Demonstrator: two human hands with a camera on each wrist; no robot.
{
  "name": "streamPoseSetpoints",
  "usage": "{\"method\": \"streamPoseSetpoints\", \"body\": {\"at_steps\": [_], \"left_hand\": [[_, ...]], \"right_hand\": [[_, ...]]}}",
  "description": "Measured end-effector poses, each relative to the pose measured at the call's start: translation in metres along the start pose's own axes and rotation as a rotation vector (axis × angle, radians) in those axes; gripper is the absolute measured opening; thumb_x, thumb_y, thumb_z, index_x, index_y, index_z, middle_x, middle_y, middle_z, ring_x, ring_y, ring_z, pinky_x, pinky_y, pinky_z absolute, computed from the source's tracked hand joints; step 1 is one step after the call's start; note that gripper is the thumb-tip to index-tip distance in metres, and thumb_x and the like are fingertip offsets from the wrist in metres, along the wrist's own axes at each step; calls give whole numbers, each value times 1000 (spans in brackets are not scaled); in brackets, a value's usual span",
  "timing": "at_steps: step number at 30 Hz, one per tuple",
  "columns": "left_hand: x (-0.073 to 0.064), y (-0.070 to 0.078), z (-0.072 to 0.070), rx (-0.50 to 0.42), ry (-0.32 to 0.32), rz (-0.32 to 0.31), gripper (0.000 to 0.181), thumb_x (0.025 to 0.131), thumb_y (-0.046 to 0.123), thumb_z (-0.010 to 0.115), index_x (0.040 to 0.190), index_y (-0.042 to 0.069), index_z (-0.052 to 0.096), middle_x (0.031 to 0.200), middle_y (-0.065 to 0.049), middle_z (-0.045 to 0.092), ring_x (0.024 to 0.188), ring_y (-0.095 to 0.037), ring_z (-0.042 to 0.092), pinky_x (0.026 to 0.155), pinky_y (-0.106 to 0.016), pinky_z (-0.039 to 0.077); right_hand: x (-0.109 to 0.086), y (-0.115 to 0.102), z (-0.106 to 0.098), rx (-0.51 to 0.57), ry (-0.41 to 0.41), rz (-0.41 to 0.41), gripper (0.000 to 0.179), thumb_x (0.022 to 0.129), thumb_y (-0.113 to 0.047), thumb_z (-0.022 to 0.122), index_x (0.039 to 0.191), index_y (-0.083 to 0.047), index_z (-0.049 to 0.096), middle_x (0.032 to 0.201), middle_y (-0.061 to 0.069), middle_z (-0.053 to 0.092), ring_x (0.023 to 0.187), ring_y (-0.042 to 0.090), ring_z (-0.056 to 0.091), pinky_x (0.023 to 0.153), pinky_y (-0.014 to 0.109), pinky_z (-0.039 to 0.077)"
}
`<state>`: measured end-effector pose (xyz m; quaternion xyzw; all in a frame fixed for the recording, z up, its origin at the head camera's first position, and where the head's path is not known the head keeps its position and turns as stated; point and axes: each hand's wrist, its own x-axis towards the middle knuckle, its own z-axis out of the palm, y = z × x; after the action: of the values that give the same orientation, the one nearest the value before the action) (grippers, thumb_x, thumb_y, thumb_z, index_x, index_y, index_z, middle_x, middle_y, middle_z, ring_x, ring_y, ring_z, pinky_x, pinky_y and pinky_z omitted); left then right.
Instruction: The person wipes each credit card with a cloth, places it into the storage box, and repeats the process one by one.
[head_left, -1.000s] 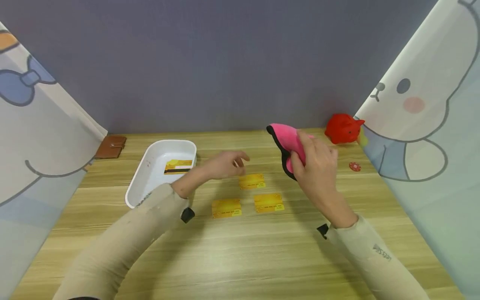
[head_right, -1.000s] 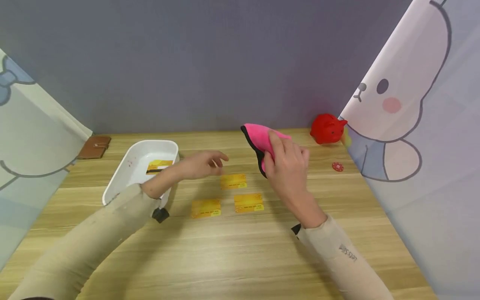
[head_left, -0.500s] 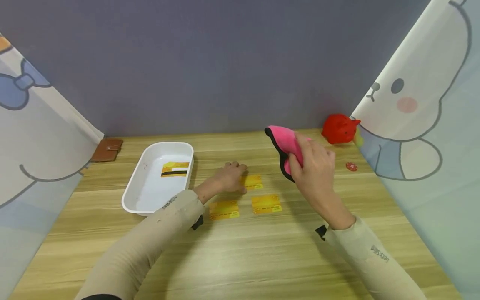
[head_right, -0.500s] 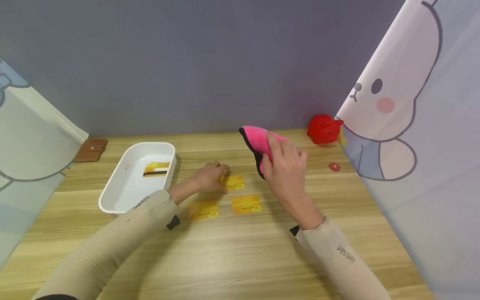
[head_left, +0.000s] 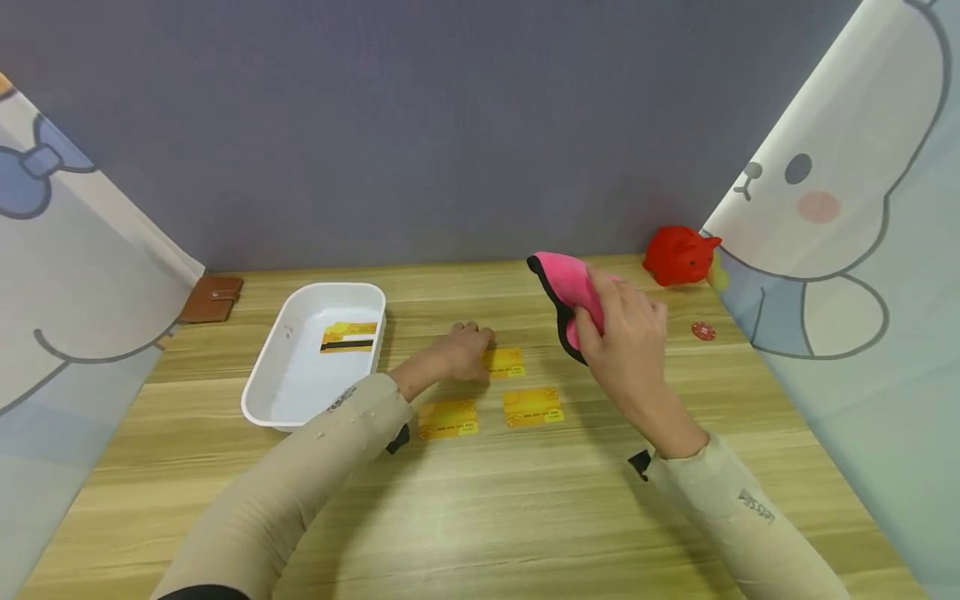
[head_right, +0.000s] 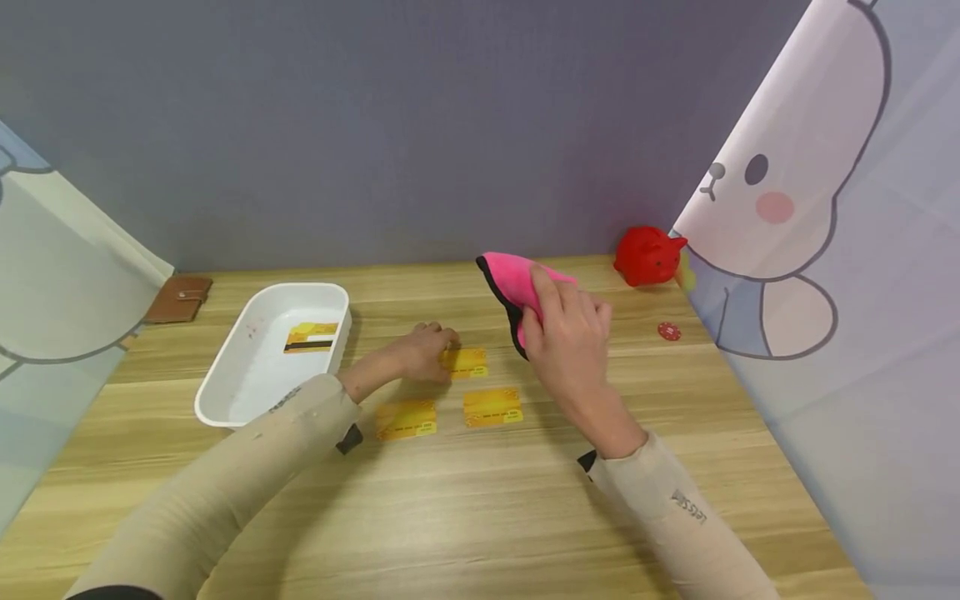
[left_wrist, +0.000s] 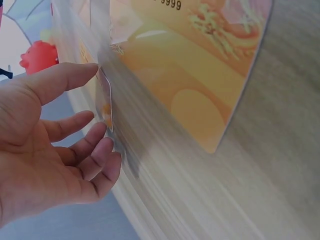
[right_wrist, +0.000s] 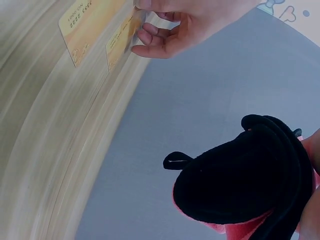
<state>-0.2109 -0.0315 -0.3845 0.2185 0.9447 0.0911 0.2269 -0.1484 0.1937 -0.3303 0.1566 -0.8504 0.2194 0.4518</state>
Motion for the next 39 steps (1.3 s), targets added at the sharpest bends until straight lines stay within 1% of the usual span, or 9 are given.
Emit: {"method": "streamPoseSetpoints", "body": {"at_steps": [12, 17, 20, 23, 25, 28, 33, 36, 39], "left_hand": [[-2, 0, 0, -14, 29, 18, 65, 87, 30, 80, 141, 13, 49, 133, -13, 49, 122, -31, 44, 101, -45, 46], [-1, -2, 4, -86, 61, 46, 62, 87, 19, 77, 141, 12, 47, 137, -13, 54, 123, -31, 53, 101, -45, 48], [-1, -5, 7, -221, 71, 50, 61, 88, 8, 72, 143, 12, 46, 142, -14, 55, 119, -29, 59, 96, -43, 51], [-2, -9, 8, -381, 85, 50, 61, 89, 1, 68, 145, 15, 46, 139, -16, 58, 101, -23, 66, 84, -36, 55], [-3, -11, 6, -486, 98, 48, 61, 91, 0, 67, 146, 16, 46, 132, -16, 61, 82, -19, 65, 71, -32, 54], [-6, -14, 2, -614, 136, 61, 61, 93, 3, 67, 148, 17, 45, 111, -14, 64, 74, -14, 58, 64, -27, 47], [-17, -14, -11, -930, 209, 104, 61, 93, 4, 69, 147, 17, 45, 83, -4, 57, 81, -19, 53, 76, -35, 48], [-25, -10, -22, -1074, 263, 112, 59, 93, 4, 69, 146, 18, 46, 83, -4, 62, 87, -22, 58, 87, -41, 49], [-34, -3, -32, -1128, 323, 98, 57, 93, 5, 70, 144, 21, 50, 95, -12, 70, 95, -23, 65, 96, -44, 50]], "right_hand": [[0, 1, 0, 3, 1, 5, 36, 91, -11, 65, 126, -4, 63, 104, 22, 70, 98, 40, 65, 70, 52, 38], [-1, 2, 0, -3, 3, 13, 37, 90, -9, 66, 126, -4, 63, 104, 22, 71, 97, 40, 65, 71, 52, 39], [-1, 2, 0, -7, 6, 16, 37, 90, -9, 66, 126, -4, 63, 103, 22, 71, 96, 40, 65, 71, 53, 39], [-1, 3, 0, -8, 6, 15, 36, 90, -10, 65, 126, -4, 63, 102, 22, 70, 95, 40, 65, 71, 52, 39], [-1, 3, 0, -7, 4, 14, 35, 91, -11, 65, 125, -4, 63, 102, 22, 70, 95, 40, 65, 70, 52, 39], [-1, 3, -1, -8, 2, 16, 36, 90, -10, 66, 125, -4, 63, 101, 22, 70, 94, 41, 64, 71, 52, 39], [1, 2, -3, 1, 5, 21, 36, 90, -9, 66, 125, -3, 63, 102, 23, 70, 90, 42, 64, 71, 52, 38], [3, -1, -4, 12, 12, 15, 36, 90, -11, 67, 126, -3, 63, 102, 23, 70, 90, 42, 63, 70, 52, 37], [3, -5, -5, 22, 32, -5, 36, 90, -11, 67, 125, -2, 63, 103, 24, 70, 91, 42, 63, 70, 52, 38]]}}
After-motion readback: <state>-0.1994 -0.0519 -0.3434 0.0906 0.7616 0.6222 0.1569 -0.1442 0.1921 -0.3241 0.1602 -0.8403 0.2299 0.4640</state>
